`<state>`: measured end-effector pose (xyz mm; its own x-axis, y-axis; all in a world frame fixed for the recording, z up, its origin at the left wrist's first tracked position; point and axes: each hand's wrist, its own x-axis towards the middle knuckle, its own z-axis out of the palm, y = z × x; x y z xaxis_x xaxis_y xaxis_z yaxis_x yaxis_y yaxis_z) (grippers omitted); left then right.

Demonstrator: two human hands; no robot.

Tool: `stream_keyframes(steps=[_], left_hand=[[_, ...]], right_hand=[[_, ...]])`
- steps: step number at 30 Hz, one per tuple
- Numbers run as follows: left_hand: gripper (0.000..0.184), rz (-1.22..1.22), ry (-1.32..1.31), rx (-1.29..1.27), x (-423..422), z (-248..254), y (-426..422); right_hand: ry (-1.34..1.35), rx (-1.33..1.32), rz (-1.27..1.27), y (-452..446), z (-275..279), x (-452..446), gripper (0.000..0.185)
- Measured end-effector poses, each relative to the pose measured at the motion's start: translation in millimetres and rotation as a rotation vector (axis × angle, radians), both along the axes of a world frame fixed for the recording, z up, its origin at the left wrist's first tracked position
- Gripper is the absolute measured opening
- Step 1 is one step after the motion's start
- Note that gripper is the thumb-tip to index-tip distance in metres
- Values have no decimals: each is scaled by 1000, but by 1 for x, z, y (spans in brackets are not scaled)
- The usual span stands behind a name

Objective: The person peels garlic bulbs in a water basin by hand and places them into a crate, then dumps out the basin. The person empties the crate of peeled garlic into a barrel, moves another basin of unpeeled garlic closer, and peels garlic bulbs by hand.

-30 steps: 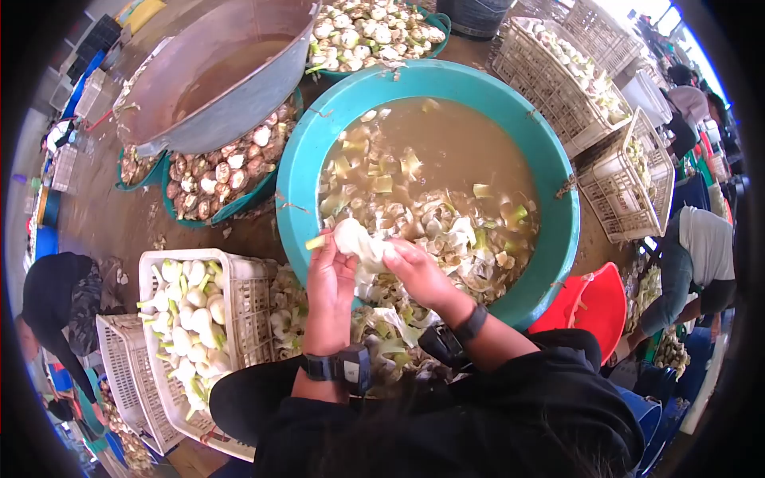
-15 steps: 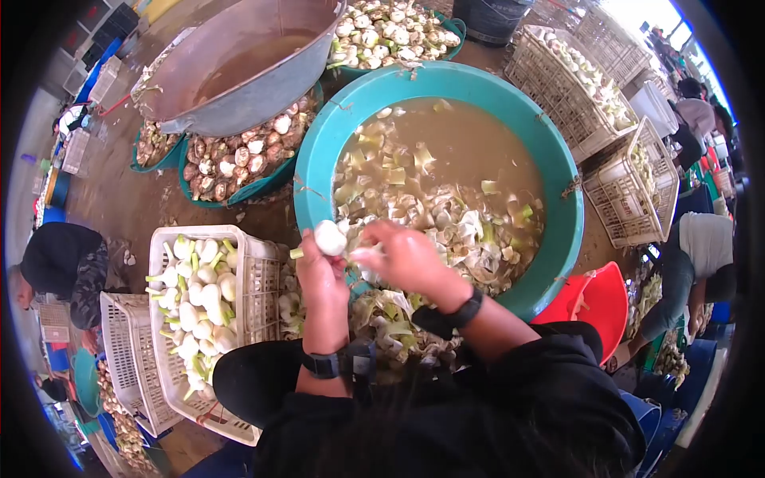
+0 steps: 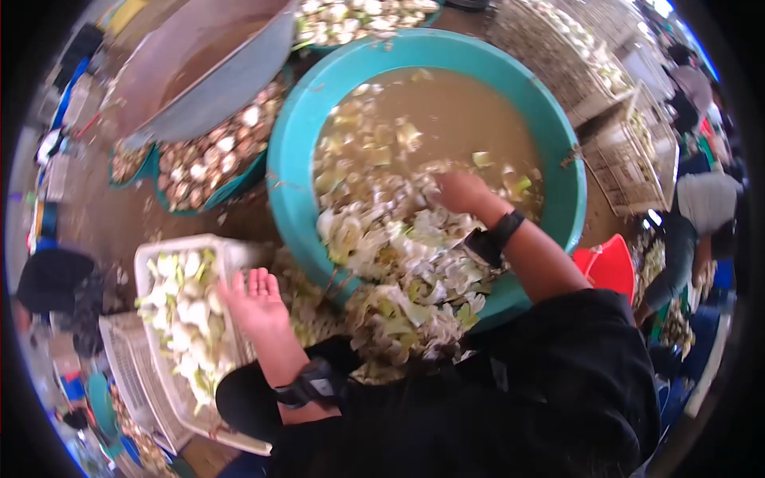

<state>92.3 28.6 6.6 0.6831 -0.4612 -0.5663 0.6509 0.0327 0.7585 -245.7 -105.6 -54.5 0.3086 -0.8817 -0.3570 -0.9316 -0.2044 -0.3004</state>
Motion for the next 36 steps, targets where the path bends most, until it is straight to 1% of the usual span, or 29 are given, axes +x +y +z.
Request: stream_keyframes(steps=[1,2,3,4,5,7,8,9,11,13,15,16,17,18,19,20,21,22,23,24,26,27,28,29,30,32,33,35,36], left_hand=[[74,-196,-170,153,-13,-18,-20],[74,-327,-358,180,-21,-34,-43],[74,-457,-550,200,-29,-50,-66],[76,-400,-727,263,-32,-70,-87],[77,-465,-1114,558,-33,-72,-104],[76,-635,-1452,685,-31,-95,-120],[76,-758,-1636,595,-34,-107,-118],[82,-952,-1650,495,-43,-114,-120],[90,-1267,-1751,700,-89,-100,-135],[98,-1518,-1479,622,-129,-122,-166],[104,-1607,-1528,696,-171,-133,-206],[104,-1636,-1513,690,-178,-146,-221],[103,-1725,-1292,717,-178,-166,-235],[102,-1799,-1071,745,-179,-184,-246],[102,-1941,-1020,920,-184,-198,-252],[100,-2099,-487,781,-178,-215,-245],[99,-2150,52,629,-174,-227,-238],[99,-2165,71,651,-177,-227,-227],[93,-2123,-31,752,-181,-224,-215],[88,-2082,-132,854,-184,-221,-201],[83,-2078,-123,958,-194,-214,-175],[77,-2063,-134,1034,-194,-214,-167],[70,-2131,-182,1009,-194,-224,-155],[70,-2132,-184,1020,-185,-230,-145],[68,-2068,-21,1019,-185,-211,-139],[61,-1889,327,1019,-186,-193,-125],[61,-1882,321,1026,-178,-189,-119],[75,-1821,600,840,-168,-190,-104],[80,-1846,585,928,-161,-200,-97]], right_hand=[[-27,-29,-151,-19,-20,-35,47],[28,-44,-329,-35,-23,-68,50],[198,-218,-535,-47,-38,-106,54],[169,-318,-668,-50,-28,-142,60],[272,-425,-800,-58,-52,-192,61],[358,-422,-1067,-61,-61,-258,74],[379,-406,-1081,-59,-66,-271,74],[373,-335,-1089,-53,-71,-281,80],[387,-231,-1101,-38,-75,-286,86],[312,-281,-1006,-27,-68,-275,94],[492,-319,-892,7,-78,-259,91],[518,-325,-694,21,-73,-236,90],[531,-328,-483,23,-72,-205,89],[446,-113,-486,10,-59,-164,87],[283,87,-577,5,-73,-149,84],[196,298,-793,-3,-91,-136,80],[103,500,-1006,-11,-111,-131,76],[-19,658,-795,-12,-134,-136,73],[-149,802,-569,-4,-160,-136,70],[-155,830,-577,21,-190,-123,70],[-993,1022,-1160,70,-232,-89,59],[-998,1033,-1172,75,-206,-73,59],[-1047,1075,-1203,66,-153,-55,54],[-1094,1115,-1229,61,-123,-43,49],[-1100,1122,-1228,72,-136,-35,49],[-1353,1418,-1394,102,-170,-20,41],[-1358,1426,-1388,104,-159,-14,41],[-1394,1400,-1286,97,-120,-11,39],[-1371,1411,-1284,95,-105,-11,36]])
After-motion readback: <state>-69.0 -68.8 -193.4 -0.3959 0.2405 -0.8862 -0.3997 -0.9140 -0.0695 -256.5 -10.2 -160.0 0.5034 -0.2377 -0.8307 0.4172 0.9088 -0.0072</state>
